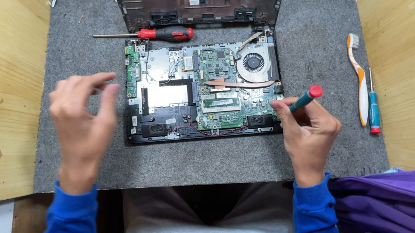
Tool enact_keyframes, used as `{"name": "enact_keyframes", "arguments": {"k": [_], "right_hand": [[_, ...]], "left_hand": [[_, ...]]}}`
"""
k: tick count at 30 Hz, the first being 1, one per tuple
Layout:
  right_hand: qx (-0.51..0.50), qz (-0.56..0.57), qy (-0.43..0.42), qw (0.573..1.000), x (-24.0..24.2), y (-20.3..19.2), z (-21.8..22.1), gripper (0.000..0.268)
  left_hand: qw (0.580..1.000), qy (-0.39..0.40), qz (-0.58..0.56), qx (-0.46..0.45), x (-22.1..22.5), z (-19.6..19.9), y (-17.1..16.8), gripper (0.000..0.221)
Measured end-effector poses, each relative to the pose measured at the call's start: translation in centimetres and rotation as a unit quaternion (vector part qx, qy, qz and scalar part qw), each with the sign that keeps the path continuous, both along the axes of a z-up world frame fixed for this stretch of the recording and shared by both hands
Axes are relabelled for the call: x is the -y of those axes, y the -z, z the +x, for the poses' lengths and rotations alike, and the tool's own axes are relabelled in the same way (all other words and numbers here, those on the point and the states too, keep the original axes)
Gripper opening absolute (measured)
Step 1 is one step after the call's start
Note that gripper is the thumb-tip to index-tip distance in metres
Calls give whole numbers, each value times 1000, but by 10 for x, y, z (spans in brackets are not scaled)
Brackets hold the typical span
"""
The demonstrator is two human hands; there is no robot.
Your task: A person is seen repairing a laptop on a workbench. They use a screwdriver to work on the motherboard and a toothbrush to clean the cooling fan.
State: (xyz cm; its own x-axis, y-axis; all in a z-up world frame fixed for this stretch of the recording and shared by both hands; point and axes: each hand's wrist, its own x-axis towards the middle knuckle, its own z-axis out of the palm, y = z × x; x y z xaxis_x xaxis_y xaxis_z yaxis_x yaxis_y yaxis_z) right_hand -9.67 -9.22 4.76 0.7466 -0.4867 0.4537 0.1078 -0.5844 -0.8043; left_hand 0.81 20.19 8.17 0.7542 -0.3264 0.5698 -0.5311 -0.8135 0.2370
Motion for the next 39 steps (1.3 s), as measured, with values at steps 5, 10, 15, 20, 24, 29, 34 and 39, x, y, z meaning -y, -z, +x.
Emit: {"name": "enact_keyframes", "arguments": {"k": [5, 10, 15, 20, 24, 29, 34, 39], "right_hand": [[-11, 3, 15, 1000, -3, 8, -4, 8], [-15, -112, 91, 989, 20, 38, -1, 46], [31, 84, -93, 992, 18, 9, -8, 25], [31, 136, -130, 982, 18, 11, -5, 23], [72, 142, -135, 978, 20, 18, -2, 10], [40, 228, -194, 953, 23, 16, -9, 31], [56, 217, -142, 964, 24, 17, -8, 14], [68, 245, -160, 954, 26, 21, -7, 18]], "left_hand": [[914, 323, -212, -127, 124, -23, -22, 41], [886, 455, -88, 18, 209, -18, -4, 18], [881, 457, -122, -14, 201, -11, 0, 18], [890, 443, -105, -35, 185, -10, -1, 30], [886, 455, -89, -29, 187, -14, -4, 31], [884, 456, -94, -42, 192, -17, -1, 32], [882, 464, -76, -20, 196, -20, -1, 30], [885, 461, -66, -21, 198, -17, 2, 32]]}}
